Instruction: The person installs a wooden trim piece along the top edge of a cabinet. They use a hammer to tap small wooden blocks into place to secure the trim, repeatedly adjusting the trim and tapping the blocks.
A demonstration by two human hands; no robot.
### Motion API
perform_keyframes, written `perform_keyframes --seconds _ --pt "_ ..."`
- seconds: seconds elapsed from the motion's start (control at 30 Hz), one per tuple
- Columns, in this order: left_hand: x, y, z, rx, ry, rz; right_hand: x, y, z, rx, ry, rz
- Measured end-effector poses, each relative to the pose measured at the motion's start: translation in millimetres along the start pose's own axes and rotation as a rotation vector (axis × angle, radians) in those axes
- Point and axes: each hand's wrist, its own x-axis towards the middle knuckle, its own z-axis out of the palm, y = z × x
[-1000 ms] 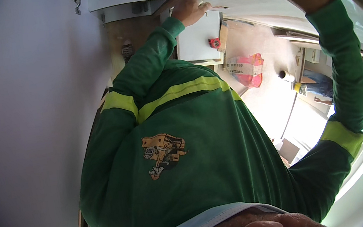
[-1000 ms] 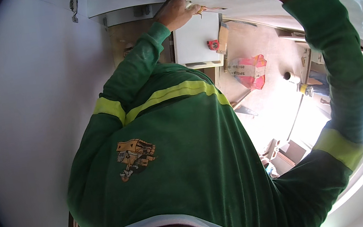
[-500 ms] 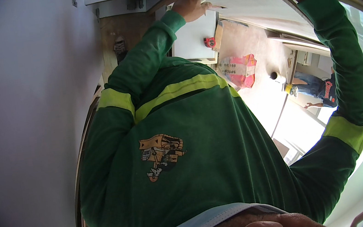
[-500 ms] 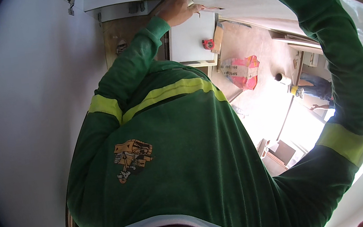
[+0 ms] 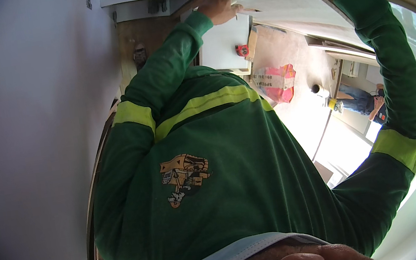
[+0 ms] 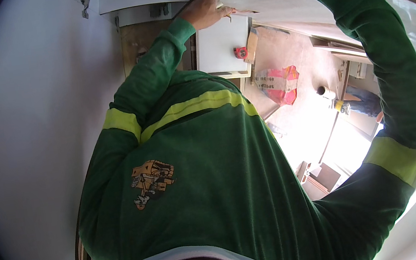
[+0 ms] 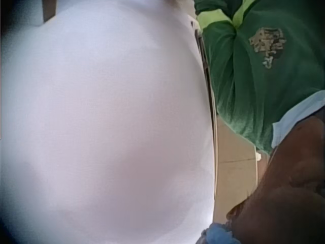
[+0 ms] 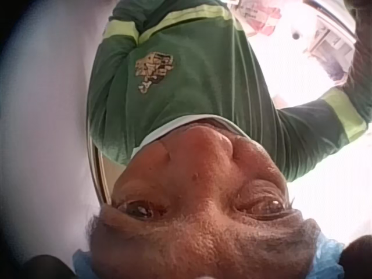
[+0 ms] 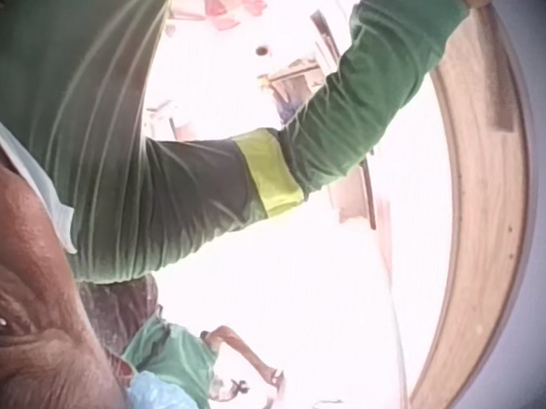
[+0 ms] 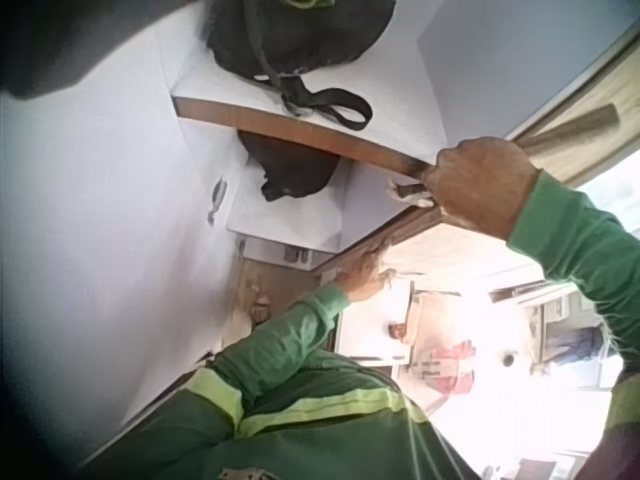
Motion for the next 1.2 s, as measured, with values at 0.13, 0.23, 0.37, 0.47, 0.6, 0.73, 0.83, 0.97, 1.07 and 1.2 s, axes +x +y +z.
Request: perform_keyframes --seconds 0.13,0.23,0.37,0.47,0.6,0.73,0.83,0.97,1.07,1.2 --pt "-1 -2 -1 -0.038 0.012 0.019 -1 3 12 0.036 0.094 -0.046" --pt "-1 -3 -1 -0.023 0.058 0.064 2 2 10 0.045 0.043 -0.020" --pt "3 8 2 -0.043 -0.079 0.043 -16 -4 11 0.087 0.059 0.008" --pt "2 -14 -12 -0.003 0.012 -0.033 21 1 16 0.106 0.091 -0.078" --pt "6 -2 -2 -0.047 -0.059 0.039 -1 -2 24 0.076 0.068 -0.017" --pt "3 7 -15 -0.056 -0.103 -0.009 -6 -7 10 0.046 0.102 0.013" --pt "5 -1 -10 -0.027 -0.071 0.009 -8 -4 -3 0.015 0.102 0.009" --pt "6 -6 -3 -0.010 -0.016 0.068 -4 3 5 0.051 0.015 0.061" --pt "8 -7 -3 0.023 -0.059 0.042 -4 -1 -4 -0.006 -0.024 0.056" --pt "11 -10 -4 0.016 -0.069 0.022 -13 -1 -3 -0.023 0.125 0.024"
